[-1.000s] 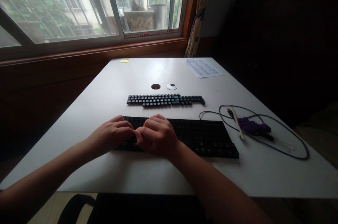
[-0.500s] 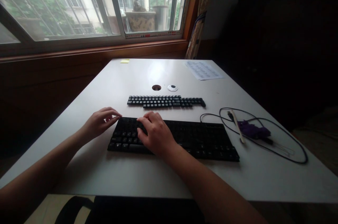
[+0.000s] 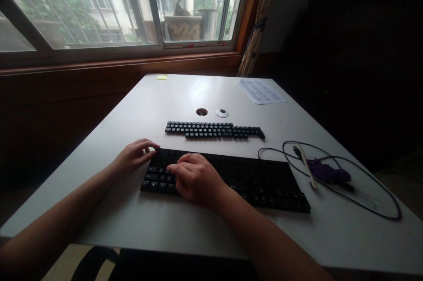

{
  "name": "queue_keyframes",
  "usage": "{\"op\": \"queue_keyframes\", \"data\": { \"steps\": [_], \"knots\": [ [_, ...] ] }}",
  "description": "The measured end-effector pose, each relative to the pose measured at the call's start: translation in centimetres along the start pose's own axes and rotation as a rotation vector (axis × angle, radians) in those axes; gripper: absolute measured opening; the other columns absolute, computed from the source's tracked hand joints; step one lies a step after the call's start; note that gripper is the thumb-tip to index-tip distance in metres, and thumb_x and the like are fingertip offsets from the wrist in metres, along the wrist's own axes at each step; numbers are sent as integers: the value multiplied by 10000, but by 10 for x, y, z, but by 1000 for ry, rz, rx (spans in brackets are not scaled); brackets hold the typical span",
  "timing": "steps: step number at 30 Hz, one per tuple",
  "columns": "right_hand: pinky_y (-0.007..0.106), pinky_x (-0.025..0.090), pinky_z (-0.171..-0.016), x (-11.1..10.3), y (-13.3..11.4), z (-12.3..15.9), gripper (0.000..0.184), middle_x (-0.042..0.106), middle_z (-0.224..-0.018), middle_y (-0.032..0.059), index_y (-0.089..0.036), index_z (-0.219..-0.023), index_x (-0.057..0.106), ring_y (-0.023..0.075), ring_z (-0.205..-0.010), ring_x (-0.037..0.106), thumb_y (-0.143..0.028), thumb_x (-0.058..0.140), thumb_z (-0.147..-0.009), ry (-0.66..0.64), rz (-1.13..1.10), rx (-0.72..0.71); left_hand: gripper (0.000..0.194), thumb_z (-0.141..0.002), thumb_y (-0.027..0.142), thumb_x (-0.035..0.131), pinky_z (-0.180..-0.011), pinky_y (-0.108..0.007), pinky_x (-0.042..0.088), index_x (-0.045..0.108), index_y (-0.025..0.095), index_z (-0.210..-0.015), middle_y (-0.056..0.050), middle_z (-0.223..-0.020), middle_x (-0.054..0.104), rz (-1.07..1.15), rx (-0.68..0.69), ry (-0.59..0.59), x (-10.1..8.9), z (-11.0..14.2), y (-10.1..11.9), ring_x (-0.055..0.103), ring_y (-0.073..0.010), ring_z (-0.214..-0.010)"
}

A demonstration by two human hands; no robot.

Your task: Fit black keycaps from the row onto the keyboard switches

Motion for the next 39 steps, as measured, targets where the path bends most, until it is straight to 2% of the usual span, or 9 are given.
{"op": "queue_keyframes", "data": {
  "steps": [11,20,25,28,33,39],
  "knots": [
    [400,558,-889,1,4,0,192,767,-947,55,-207,-1024,663,230,-1009,701,-113,588,-874,19,-51,26,214,-978,320,597,-634,-236,499,724,196,-1098,-53,-1005,653,24,-24,-24,4,0,-6,603,-114,-702],
    [441,506,-1034,6,0,1,81,781,-986,60,-217,-980,658,226,-1135,714,-188,614,-918,-38,32,-23,214,-977,312,593,-653,-252,503,721,194,-1101,-55,-1009,644,28,-20,-27,4,1,-6,593,-114,-692],
    [436,527,-995,6,-2,1,118,778,-936,42,-215,-1005,657,238,-1125,704,-154,605,-917,-38,60,-88,212,-973,302,598,-640,-247,492,719,197,-1111,-47,-997,650,29,-11,-26,4,1,-6,589,-105,-666],
    [426,544,-960,5,-2,0,203,770,-1025,52,-209,-1098,654,251,-1126,673,-147,612,-910,-40,65,-81,208,-977,291,592,-637,-241,487,716,198,-1115,-45,-1006,653,30,5,-24,4,1,-4,588,-98,-659],
    [450,514,-1024,8,1,1,371,741,-1188,72,-200,-1273,591,257,-1218,616,-113,573,-912,-83,28,-37,195,-973,279,598,-625,-232,483,716,203,-1109,-41,-1013,652,27,5,-31,3,1,-3,591,-94,-654],
    [464,493,-1044,14,2,2,378,715,-1231,117,-205,-1321,571,253,-1326,569,-142,537,-950,-153,12,-11,192,-976,275,594,-619,-229,483,713,203,-1109,-40,-1013,653,31,4,-33,4,2,-3,592,-92,-651]
  ]
}}
Point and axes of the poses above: each hand's wrist, its own z-axis away from the middle knuckle, its own x-axis out of the palm, y = z × x, the point moved 9 cm from there along -z, towards the middle knuckle
